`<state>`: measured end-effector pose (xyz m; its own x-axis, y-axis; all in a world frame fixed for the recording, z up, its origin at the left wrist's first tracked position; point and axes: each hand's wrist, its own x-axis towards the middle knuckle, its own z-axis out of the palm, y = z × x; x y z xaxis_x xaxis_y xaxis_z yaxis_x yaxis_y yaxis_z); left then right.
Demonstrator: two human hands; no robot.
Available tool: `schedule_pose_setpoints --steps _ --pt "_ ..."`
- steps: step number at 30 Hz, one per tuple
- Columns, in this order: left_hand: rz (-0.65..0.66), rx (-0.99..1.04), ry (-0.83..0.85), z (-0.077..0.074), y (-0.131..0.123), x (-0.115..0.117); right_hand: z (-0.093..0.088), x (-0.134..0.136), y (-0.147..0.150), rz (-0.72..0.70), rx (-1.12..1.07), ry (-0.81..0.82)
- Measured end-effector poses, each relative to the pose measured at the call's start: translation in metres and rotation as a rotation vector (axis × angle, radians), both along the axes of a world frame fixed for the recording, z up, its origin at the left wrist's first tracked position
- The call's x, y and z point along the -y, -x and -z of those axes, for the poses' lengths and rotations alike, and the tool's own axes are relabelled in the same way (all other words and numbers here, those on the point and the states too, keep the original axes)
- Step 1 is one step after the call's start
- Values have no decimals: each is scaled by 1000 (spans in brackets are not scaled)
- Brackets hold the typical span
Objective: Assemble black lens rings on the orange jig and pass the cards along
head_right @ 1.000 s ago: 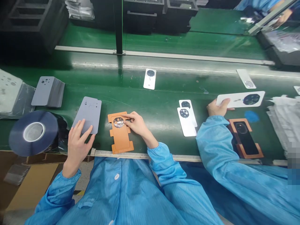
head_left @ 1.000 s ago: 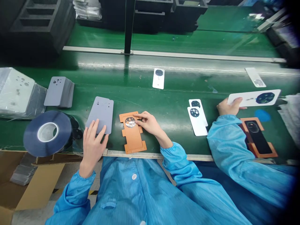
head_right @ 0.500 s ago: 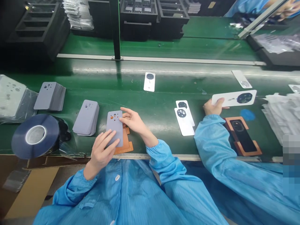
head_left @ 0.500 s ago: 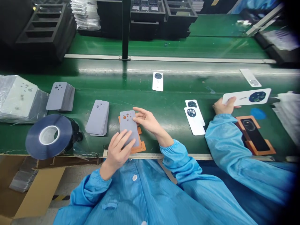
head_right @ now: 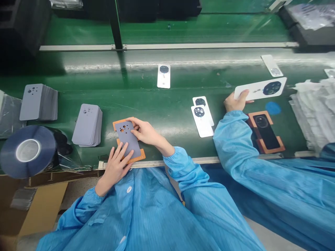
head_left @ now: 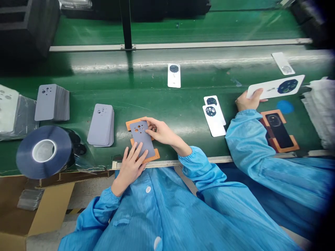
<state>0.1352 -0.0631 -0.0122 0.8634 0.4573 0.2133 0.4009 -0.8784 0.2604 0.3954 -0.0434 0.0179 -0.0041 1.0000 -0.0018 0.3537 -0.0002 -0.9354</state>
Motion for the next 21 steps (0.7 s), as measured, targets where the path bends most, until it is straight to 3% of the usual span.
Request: schedule_pose_setpoints --steps 6,12,18,21 --pt "7 -46 48 2 1 2 7 5 2 56 371 -193" --pt "-2 -6 42 2 1 4 14 4 14 88 706 -169" --pt "-5 12 31 6 2 4 8 21 38 -142 805 -149" --pt "-7 31 43 8 2 4 6 23 49 -172 840 -101"
